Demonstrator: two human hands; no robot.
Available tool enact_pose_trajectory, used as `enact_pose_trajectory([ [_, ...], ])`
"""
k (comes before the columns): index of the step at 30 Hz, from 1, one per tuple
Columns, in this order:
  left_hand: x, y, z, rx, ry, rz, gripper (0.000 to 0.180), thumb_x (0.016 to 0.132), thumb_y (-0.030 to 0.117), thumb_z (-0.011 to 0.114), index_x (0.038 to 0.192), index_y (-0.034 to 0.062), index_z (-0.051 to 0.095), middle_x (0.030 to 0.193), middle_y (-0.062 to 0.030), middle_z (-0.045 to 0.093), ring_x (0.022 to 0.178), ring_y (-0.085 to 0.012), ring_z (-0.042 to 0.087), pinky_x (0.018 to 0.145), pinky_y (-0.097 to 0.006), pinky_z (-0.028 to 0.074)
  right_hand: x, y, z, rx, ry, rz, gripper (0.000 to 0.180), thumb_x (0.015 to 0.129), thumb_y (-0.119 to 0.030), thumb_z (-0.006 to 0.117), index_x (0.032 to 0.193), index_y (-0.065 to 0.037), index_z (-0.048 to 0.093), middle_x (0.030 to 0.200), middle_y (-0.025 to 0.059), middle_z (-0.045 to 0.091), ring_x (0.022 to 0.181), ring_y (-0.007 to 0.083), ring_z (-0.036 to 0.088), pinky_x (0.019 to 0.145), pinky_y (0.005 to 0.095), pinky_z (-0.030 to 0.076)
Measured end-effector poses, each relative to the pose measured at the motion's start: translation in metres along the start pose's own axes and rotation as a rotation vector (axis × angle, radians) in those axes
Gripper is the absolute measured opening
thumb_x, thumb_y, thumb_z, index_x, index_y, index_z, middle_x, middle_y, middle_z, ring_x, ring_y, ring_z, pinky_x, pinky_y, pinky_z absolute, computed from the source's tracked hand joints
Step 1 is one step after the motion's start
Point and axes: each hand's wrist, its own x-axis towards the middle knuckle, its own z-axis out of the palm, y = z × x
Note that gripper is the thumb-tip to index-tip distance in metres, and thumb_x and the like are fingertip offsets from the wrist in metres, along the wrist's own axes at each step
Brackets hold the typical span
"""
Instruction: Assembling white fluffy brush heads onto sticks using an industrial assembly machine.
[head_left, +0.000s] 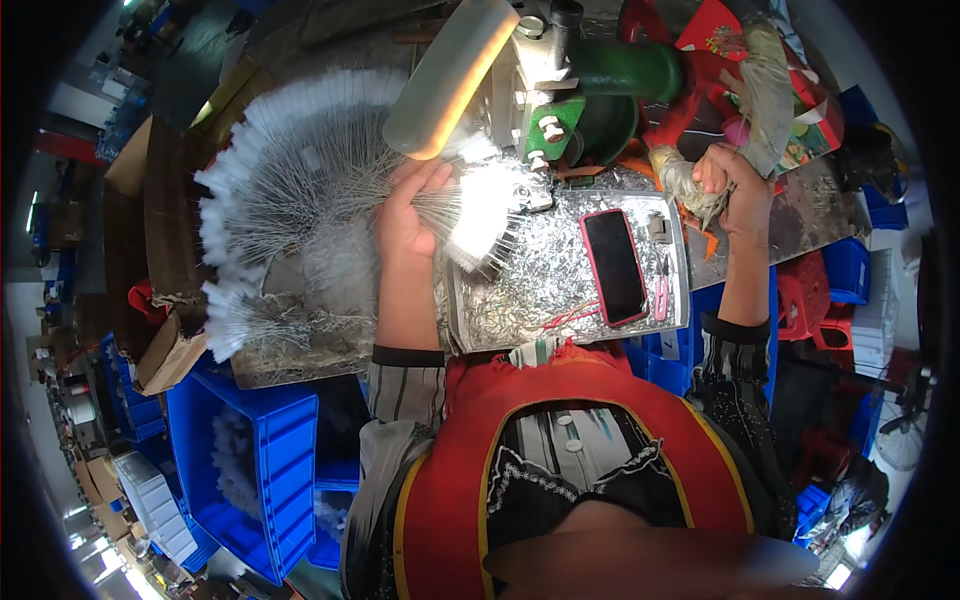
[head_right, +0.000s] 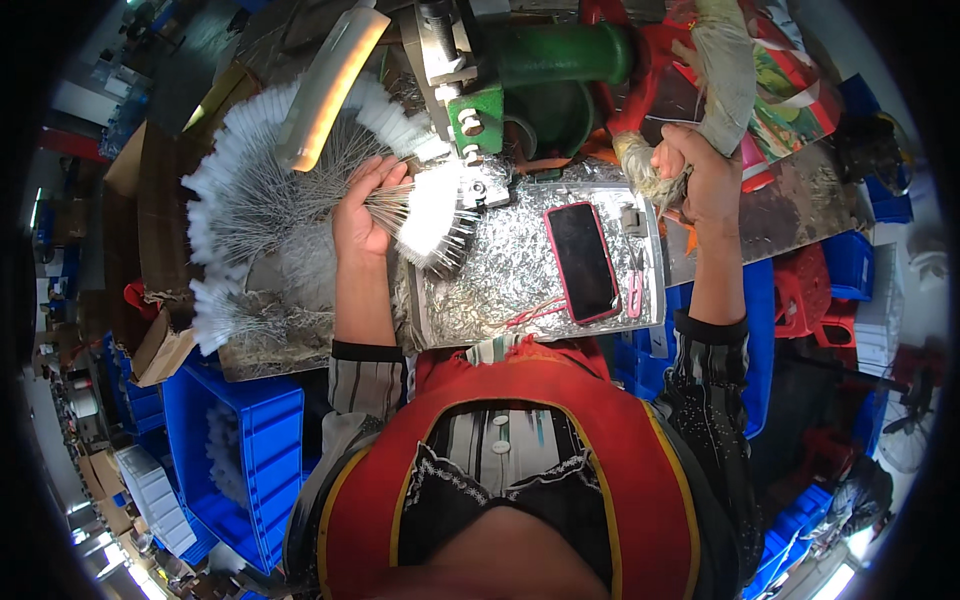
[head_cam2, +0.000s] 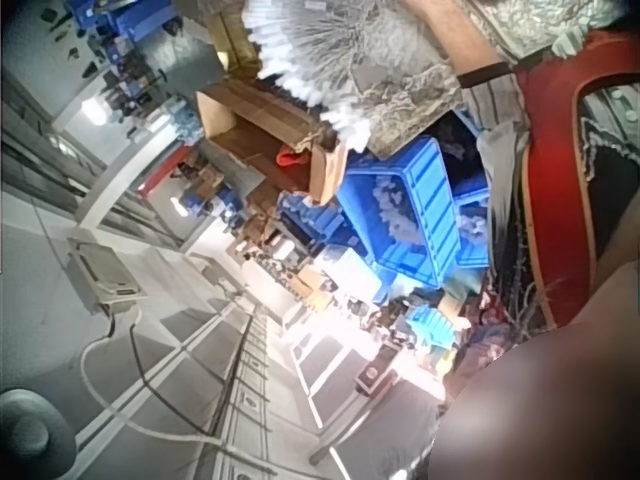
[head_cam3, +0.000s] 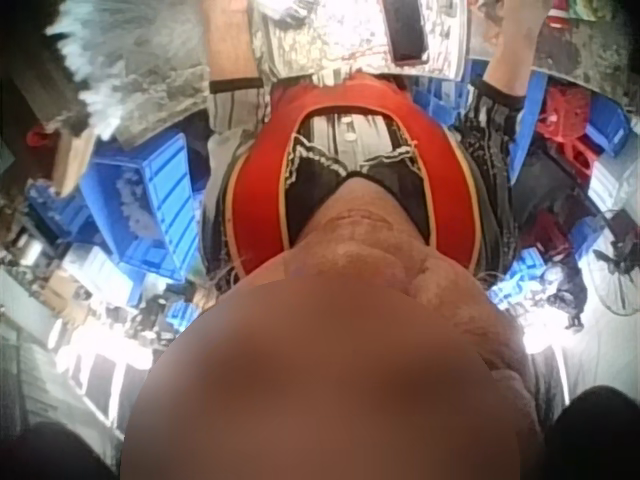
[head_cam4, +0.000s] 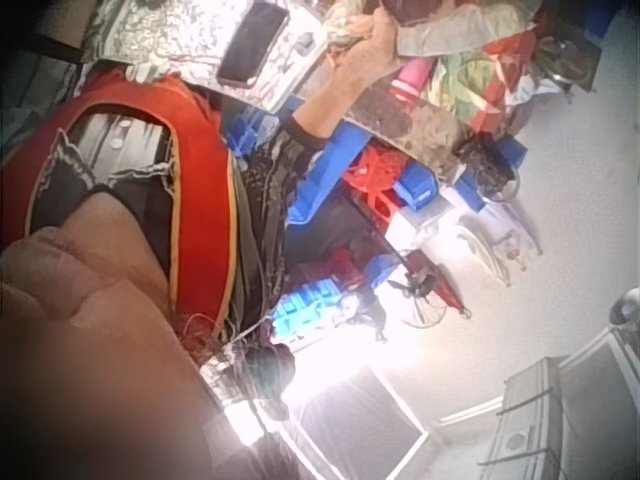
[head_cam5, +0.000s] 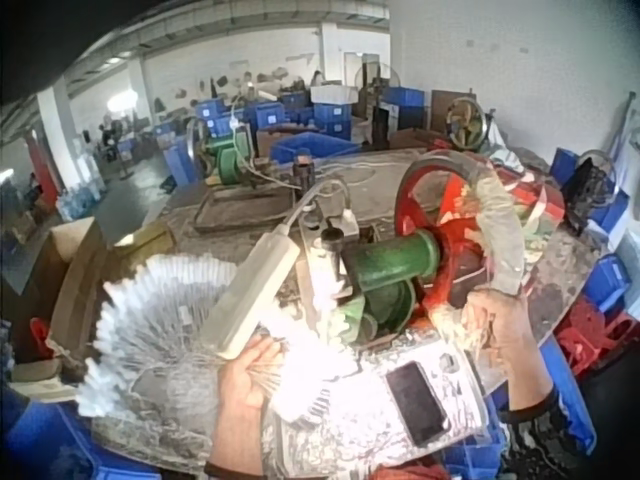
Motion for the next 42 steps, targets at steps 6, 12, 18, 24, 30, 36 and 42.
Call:
enact_pose_trajectory([
  [6, 0.002, 0.000, -0.002, -0.014, 0.004, -0.007, 0.026, 0.077, -0.004, 0.050, 0.103, -0.0070, 0.045, 0.105, -0.0249, 0.053, 0.096, -0.0340, 0.055, 0.079, -0.045, 0.049, 0.002, -0.009, 0.005, -0.005, 0.011, 0.075, 0.024, 0.072, -0.005, 0.055, 0.050, -0.003, 0.047, 0.046, 0.0049, 0.043, 0.044, 0.0155, 0.044, 0.053, 0.0290, 0.040],
  [12, 0.000, 0.001, -0.001, -0.015, 0.008, 0.009, 0.029, 0.079, 0.000, 0.053, 0.106, -0.0063, 0.045, 0.103, -0.0244, 0.054, 0.095, -0.0326, 0.056, 0.081, -0.043, 0.049, -0.002, 0.055, 0.007, -0.086, -0.059, -0.472, 0.027, 0.075, -0.002, 0.049, 0.048, -0.004, 0.043, 0.048, 0.0057, 0.043, 0.049, 0.0150, 0.045, 0.056, 0.0292, 0.041],
  [18, -0.026, 0.015, 0.000, 0.475, -0.128, -0.203, 0.017, 0.080, 0.010, 0.058, 0.093, -0.0008, 0.058, 0.091, -0.0111, 0.060, 0.078, -0.0162, 0.061, 0.066, -0.029, 0.053, 0.001, 0.056, -0.008, 0.006, -0.124, -0.280, 0.027, 0.075, 0.000, 0.046, 0.049, -0.003, 0.043, 0.050, 0.0062, 0.044, 0.049, 0.0151, 0.045, 0.060, 0.0297, 0.042],
  [24, -0.018, 0.004, -0.017, 0.277, -0.238, -0.198, 0.019, 0.076, 0.005, 0.059, 0.095, 0.0018, 0.058, 0.092, -0.0083, 0.060, 0.084, -0.0179, 0.058, 0.075, -0.031, 0.048, 0.001, 0.062, -0.005, -0.029, -0.114, -0.336, 0.027, 0.076, -0.002, 0.047, 0.049, -0.002, 0.044, 0.050, 0.0049, 0.045, 0.051, 0.0147, 0.046, 0.062, 0.0303, 0.042],
  [30, -0.008, -0.001, -0.019, 0.109, -0.251, -0.108, 0.023, 0.080, 0.001, 0.051, 0.102, -0.0021, 0.052, 0.096, -0.0174, 0.060, 0.088, -0.0243, 0.059, 0.079, -0.035, 0.049, 0.000, 0.063, -0.002, -0.062, -0.117, -0.368, 0.028, 0.077, -0.002, 0.047, 0.049, -0.003, 0.044, 0.051, 0.0053, 0.045, 0.052, 0.0148, 0.047, 0.062, 0.0297, 0.042],
  [36, -0.008, -0.003, -0.013, 0.121, -0.202, -0.079, 0.027, 0.079, 0.000, 0.051, 0.106, -0.0023, 0.050, 0.098, -0.0184, 0.059, 0.091, -0.0254, 0.058, 0.080, -0.036, 0.048, -0.003, 0.027, -0.006, 0.000, 0.029, -0.065, 0.026, 0.073, -0.003, 0.052, 0.048, -0.004, 0.044, 0.045, 0.0051, 0.041, 0.044, 0.0159, 0.044, 0.054, 0.0294, 0.041],
  [42, -0.010, 0.000, -0.014, 0.154, -0.177, -0.072, 0.024, 0.081, 0.005, 0.052, 0.105, -0.0002, 0.051, 0.096, -0.0157, 0.060, 0.088, -0.0239, 0.059, 0.078, -0.036, 0.049, 0.001, -0.014, 0.009, -0.053, 0.038, 0.028, 0.026, 0.072, -0.005, 0.055, 0.048, -0.003, 0.045, 0.045, 0.0050, 0.041, 0.044, 0.0168, 0.044, 0.051, 0.0294, 0.038],
])
